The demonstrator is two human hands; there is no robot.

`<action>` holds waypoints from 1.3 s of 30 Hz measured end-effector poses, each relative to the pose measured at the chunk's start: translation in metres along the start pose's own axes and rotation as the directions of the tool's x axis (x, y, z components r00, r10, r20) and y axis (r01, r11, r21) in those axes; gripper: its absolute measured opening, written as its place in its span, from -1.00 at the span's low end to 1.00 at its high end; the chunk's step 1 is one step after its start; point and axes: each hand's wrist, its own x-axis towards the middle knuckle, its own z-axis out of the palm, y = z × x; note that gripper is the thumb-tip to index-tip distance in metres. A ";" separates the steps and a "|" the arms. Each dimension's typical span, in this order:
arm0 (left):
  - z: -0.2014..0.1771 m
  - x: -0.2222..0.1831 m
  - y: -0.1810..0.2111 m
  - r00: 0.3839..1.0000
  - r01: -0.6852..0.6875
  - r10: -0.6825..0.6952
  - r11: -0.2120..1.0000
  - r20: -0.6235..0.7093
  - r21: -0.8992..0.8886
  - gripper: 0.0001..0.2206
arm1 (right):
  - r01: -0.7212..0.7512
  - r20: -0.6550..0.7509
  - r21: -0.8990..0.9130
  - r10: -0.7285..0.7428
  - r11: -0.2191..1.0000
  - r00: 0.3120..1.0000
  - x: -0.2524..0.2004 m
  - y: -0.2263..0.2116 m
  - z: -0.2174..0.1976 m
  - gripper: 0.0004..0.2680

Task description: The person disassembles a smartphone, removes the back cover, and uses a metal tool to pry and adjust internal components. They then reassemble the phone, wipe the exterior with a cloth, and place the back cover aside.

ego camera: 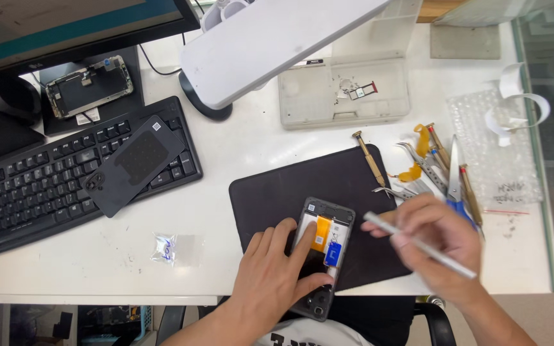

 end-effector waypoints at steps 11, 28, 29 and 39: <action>0.007 -0.004 -0.032 0.992 -0.124 0.121 0.984 -0.029 -0.129 -0.46 | 0.198 0.304 -0.582 -0.015 0.788 0.953 0.031 0.014 0.012 -0.77; 0.012 -0.006 -0.037 0.990 -0.136 0.133 0.985 -0.038 -0.108 -0.48 | 0.096 0.291 -0.545 0.081 0.833 0.953 0.029 0.020 -0.002 -0.78; 0.012 -0.006 -0.037 0.991 -0.135 0.131 0.985 -0.037 -0.110 -0.48 | 0.105 0.293 -0.543 0.071 0.833 0.953 0.029 0.020 -0.002 -0.78; 0.017 -0.007 -0.037 0.992 -0.127 0.123 0.985 -0.042 -0.119 -0.48 | 0.145 0.308 -0.541 0.035 0.829 0.951 0.027 0.029 0.000 -0.77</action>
